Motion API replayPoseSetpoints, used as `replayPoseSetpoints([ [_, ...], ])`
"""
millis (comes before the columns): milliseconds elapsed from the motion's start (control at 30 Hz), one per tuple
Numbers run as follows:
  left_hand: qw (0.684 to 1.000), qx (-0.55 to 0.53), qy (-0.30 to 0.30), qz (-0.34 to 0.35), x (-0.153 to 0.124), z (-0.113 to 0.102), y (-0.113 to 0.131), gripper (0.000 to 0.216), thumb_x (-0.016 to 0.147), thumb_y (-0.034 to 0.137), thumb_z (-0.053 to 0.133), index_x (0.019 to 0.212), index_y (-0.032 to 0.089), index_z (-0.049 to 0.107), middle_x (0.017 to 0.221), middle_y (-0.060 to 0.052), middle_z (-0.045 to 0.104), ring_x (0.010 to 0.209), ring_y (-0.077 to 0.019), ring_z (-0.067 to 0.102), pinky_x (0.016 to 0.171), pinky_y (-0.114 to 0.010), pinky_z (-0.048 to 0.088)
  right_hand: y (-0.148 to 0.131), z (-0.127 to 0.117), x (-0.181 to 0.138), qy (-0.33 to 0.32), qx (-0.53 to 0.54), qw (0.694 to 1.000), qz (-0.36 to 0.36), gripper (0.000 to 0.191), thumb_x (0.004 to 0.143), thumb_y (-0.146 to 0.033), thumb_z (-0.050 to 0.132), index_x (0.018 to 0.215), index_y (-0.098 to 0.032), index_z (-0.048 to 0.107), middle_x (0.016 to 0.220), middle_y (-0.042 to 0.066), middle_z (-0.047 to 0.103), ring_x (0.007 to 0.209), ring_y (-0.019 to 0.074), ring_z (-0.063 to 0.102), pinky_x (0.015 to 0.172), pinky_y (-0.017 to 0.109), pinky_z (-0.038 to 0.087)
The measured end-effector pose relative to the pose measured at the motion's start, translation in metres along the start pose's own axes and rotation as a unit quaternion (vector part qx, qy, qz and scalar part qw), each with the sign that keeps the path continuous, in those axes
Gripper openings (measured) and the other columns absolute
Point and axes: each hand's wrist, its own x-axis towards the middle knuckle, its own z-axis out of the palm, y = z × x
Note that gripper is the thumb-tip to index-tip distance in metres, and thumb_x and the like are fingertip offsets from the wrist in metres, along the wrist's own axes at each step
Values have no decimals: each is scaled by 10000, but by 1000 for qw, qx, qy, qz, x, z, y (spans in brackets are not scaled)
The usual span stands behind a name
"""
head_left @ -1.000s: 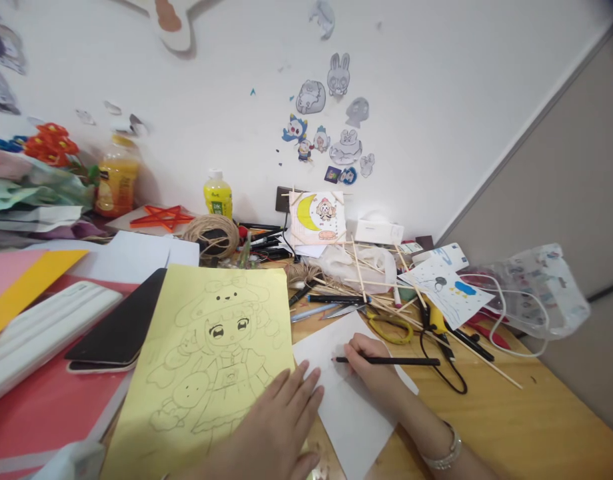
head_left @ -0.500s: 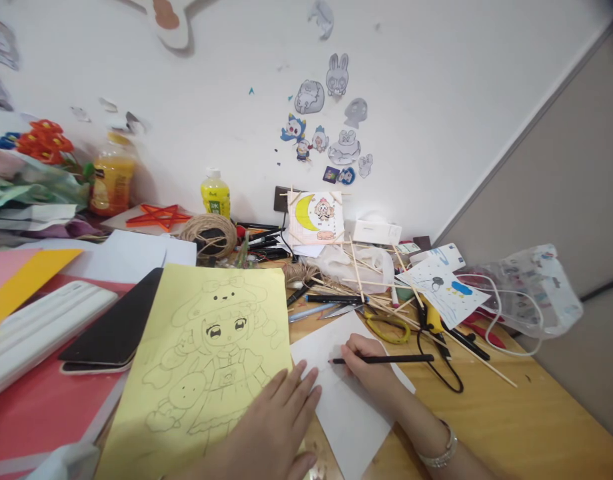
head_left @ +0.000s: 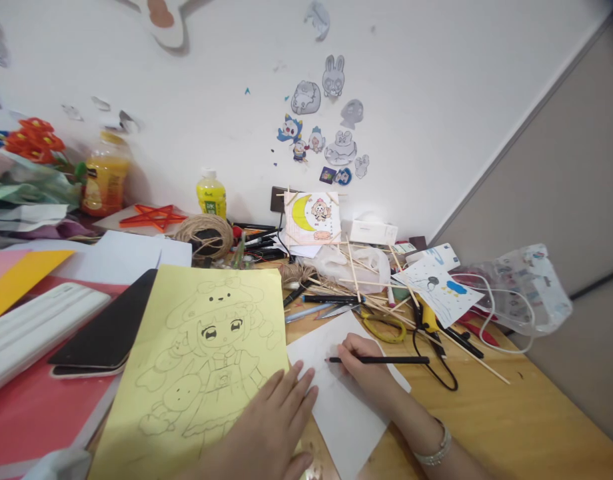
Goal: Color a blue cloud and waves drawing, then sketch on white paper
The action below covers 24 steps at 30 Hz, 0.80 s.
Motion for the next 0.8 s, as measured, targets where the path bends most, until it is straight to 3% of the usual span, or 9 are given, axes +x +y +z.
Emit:
replayPoseSetpoints([
  [800,1000,21,-1,-2,-1,3,0,603,847,285,613,1393,98,439,1471,-183,341,1339,-370,327,1043,-490,368,1,2,2,10,-8,1000,-5,307,803,-322,414,517,-229,350,504,-37,432,517,129,413,521,266,295],
])
